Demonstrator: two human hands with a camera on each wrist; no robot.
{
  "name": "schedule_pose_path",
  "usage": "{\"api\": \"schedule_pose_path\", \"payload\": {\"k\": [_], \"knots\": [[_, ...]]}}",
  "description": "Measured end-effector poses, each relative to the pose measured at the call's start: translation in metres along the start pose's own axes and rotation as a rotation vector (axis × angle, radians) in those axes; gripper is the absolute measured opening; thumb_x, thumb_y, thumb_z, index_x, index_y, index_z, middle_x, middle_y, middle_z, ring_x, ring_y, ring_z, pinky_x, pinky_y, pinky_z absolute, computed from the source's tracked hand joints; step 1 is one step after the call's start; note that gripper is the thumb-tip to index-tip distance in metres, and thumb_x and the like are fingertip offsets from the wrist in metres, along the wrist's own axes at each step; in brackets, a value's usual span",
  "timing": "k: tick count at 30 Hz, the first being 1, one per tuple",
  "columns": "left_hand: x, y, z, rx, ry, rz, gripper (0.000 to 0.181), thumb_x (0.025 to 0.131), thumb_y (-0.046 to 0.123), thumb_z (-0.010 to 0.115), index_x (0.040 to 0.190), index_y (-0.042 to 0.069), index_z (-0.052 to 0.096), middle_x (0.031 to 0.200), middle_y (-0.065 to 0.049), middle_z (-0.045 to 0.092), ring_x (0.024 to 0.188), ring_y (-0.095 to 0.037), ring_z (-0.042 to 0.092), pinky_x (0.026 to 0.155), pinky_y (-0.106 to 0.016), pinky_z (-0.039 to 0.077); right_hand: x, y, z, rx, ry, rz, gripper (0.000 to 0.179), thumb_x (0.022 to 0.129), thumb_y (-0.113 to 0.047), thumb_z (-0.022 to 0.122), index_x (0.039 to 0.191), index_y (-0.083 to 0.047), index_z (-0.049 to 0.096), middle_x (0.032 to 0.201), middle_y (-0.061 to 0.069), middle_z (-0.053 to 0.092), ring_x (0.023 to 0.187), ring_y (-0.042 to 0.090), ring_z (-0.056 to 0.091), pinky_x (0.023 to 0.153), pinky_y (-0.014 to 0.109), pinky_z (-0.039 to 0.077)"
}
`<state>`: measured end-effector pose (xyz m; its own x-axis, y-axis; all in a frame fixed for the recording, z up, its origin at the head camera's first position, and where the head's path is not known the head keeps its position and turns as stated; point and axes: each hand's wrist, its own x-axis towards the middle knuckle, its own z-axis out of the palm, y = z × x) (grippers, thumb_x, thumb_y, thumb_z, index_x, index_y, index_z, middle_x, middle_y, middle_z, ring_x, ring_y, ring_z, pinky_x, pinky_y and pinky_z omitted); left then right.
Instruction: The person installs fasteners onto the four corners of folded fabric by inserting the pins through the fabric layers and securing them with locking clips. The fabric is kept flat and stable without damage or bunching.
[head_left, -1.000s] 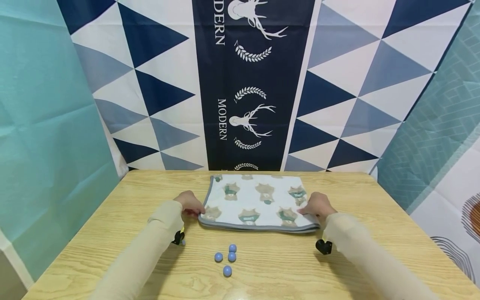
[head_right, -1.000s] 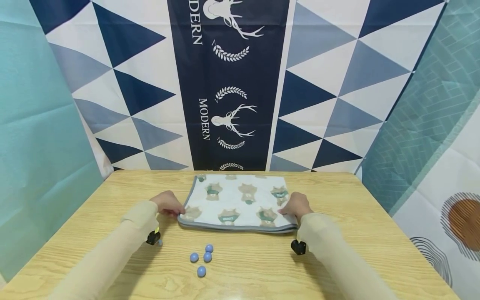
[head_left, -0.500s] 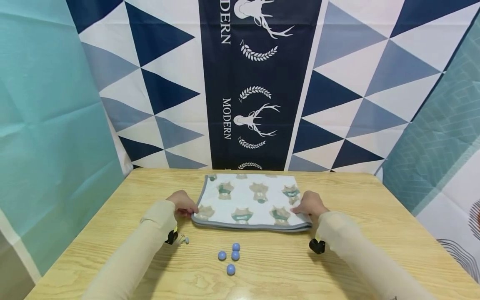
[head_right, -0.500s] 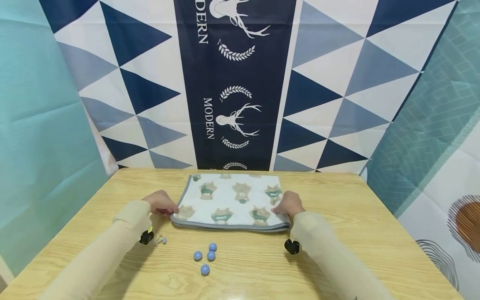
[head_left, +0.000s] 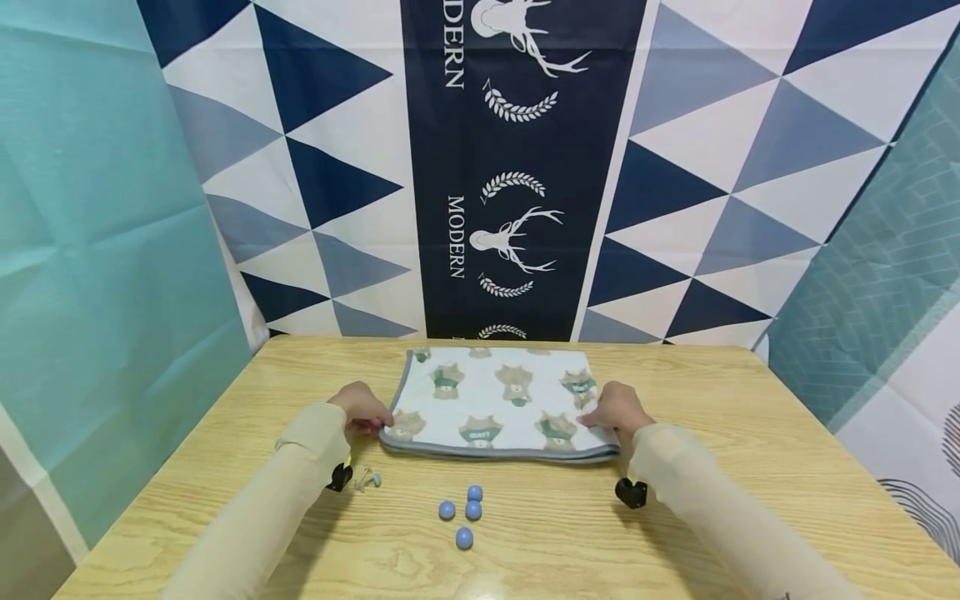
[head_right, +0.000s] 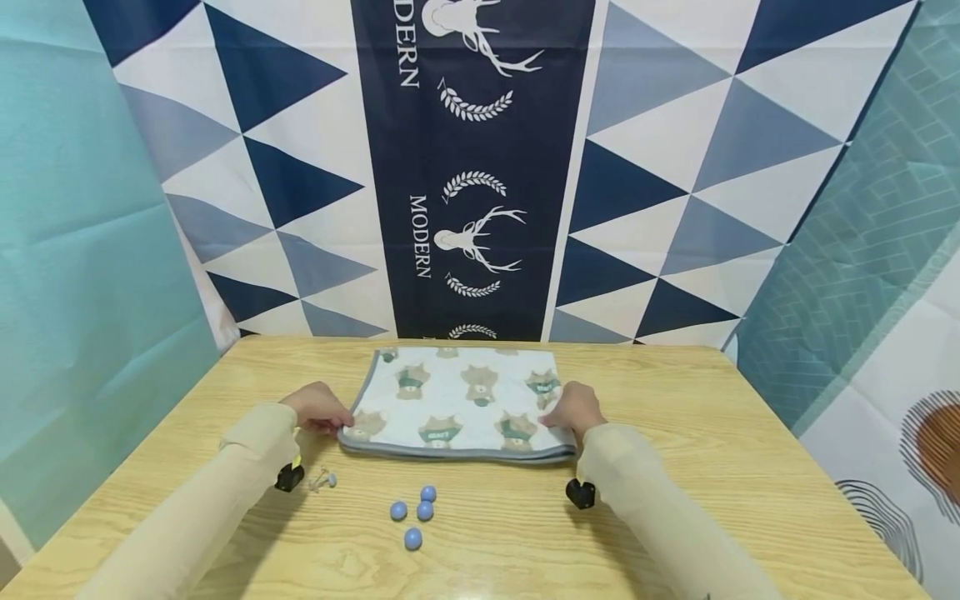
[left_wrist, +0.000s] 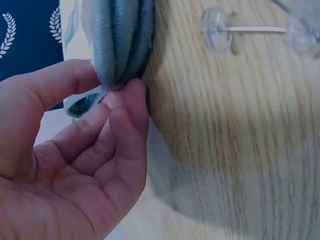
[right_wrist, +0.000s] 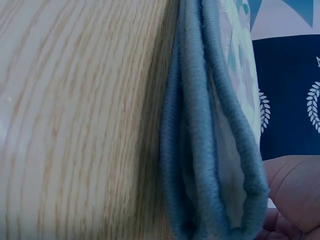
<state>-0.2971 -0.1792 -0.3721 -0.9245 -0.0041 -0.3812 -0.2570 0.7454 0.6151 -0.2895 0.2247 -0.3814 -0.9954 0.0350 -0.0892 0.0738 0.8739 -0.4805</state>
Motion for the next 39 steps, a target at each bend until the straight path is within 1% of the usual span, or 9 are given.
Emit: {"api": "schedule_pose_path", "payload": {"k": [4, 9, 13, 16, 18, 23, 30, 35, 39], "knots": [[-0.004, -0.001, 0.001, 0.041, 0.015, 0.021, 0.024, 0.079, 0.013, 0.072, 0.059, 0.008, 0.060, 0.048, 0.004, 0.053, 0.044, -0.005, 0.048, 0.044, -0.016, 0.039, 0.001, 0.001, -0.003, -0.035, -0.053, -0.008, 0.043, 0.075, -0.028, 0.080, 0.070, -0.004, 0.045, 0.065, 0.003, 0.039, 0.059, 0.015, 0.041, 0.052, 0.022, 0.036], [-0.017, -0.002, 0.000, 0.080, 0.051, 0.083, 0.028, 0.087, 0.023, 0.067, 0.067, 0.005, 0.063, 0.051, 0.003, 0.054, 0.047, -0.006, 0.049, 0.049, -0.017, 0.042, -0.004, -0.009, -0.018, -0.076, -0.138, 0.017, 0.048, 0.076, -0.037, 0.079, 0.081, 0.004, 0.054, 0.067, 0.009, 0.051, 0.054, 0.015, 0.053, 0.049, 0.022, 0.045], [-0.034, -0.005, 0.000, 0.172, 0.109, 0.206, 0.039, 0.093, 0.025, 0.061, 0.058, 0.008, 0.056, 0.048, 0.004, 0.045, 0.045, -0.007, 0.038, 0.046, -0.019, 0.035, -0.006, -0.031, -0.025, -0.179, -0.045, -0.051, 0.046, 0.076, -0.039, 0.079, 0.077, 0.001, 0.056, 0.065, 0.008, 0.053, 0.056, 0.017, 0.050, 0.050, 0.026, 0.042], [-0.051, -0.008, 0.001, 0.235, 0.138, 0.295, 0.048, 0.093, 0.020, 0.060, 0.049, 0.014, 0.043, 0.044, 0.007, 0.032, 0.042, -0.007, 0.026, 0.043, -0.020, 0.025, -0.007, -0.054, -0.020, -0.250, 0.054, -0.128, 0.046, 0.074, -0.039, 0.080, 0.074, -0.001, 0.055, 0.066, 0.006, 0.051, 0.061, 0.019, 0.046, 0.053, 0.028, 0.040], [-0.062, -0.009, 0.005, 0.261, 0.143, 0.342, 0.048, 0.092, 0.017, 0.062, 0.049, 0.016, 0.040, 0.044, 0.007, 0.027, 0.042, -0.007, 0.022, 0.043, -0.020, 0.022, -0.009, -0.072, -0.013, -0.251, 0.071, -0.166, 0.045, 0.074, -0.038, 0.081, 0.072, -0.003, 0.053, 0.066, 0.006, 0.050, 0.062, 0.019, 0.045, 0.053, 0.029, 0.040], [-0.084, -0.009, 0.014, 0.289, 0.130, 0.417, 0.033, 0.087, 0.004, 0.064, 0.056, 0.010, 0.055, 0.050, 0.004, 0.042, 0.046, -0.009, 0.032, 0.047, -0.022, 0.028, -0.019, -0.118, 0.011, -0.210, 0.036, -0.264, 0.042, 0.072, -0.034, 0.083, 0.074, -0.001, 0.058, 0.071, 0.008, 0.058, 0.060, 0.017, 0.047, 0.055, 0.028, 0.043], [-0.095, -0.010, 0.026, 0.369, 0.191, 0.416, 0.029, 0.079, 0.004, 0.073, 0.055, 0.009, 0.057, 0.055, 0.001, 0.053, 0.048, -0.009, 0.040, 0.048, -0.021, 0.034, -0.033, -0.165, 0.048, -0.236, -0.006, -0.418, 0.042, 0.071, -0.033, 0.084, 0.060, -0.005, 0.055, 0.055, -0.001, 0.045, 0.052, 0.011, 0.037, 0.048, 0.023, 0.035], [-0.093, -0.011, 0.036, 0.393, 0.210, 0.403, 0.032, 0.073, 0.007, 0.079, 0.053, 0.008, 0.054, 0.056, 0.002, 0.052, 0.048, -0.009, 0.039, 0.048, -0.021, 0.035, -0.038, -0.182, 0.071, -0.232, -0.068, -0.536, 0.033, 0.071, -0.029, 0.085, 0.081, -0.002, 0.069, 0.080, 0.006, 0.069, 0.072, 0.018, 0.063, 0.066, 0.030, 0.054], [-0.092, -0.013, 0.041, 0.409, 0.231, 0.407, 0.029, 0.068, 0.004, 0.082, 0.054, 0.008, 0.057, 0.056, 0.002, 0.057, 0.050, -0.009, 0.045, 0.049, -0.022, 0.041, -0.040, -0.194, 0.085, -0.220, -0.114, -0.621, 0.036, 0.071, -0.026, 0.085, 0.091, -0.002, 0.070, 0.092, 0.009, 0.072, 0.084, 0.022, 0.067, 0.075, 0.032, 0.056]]}}
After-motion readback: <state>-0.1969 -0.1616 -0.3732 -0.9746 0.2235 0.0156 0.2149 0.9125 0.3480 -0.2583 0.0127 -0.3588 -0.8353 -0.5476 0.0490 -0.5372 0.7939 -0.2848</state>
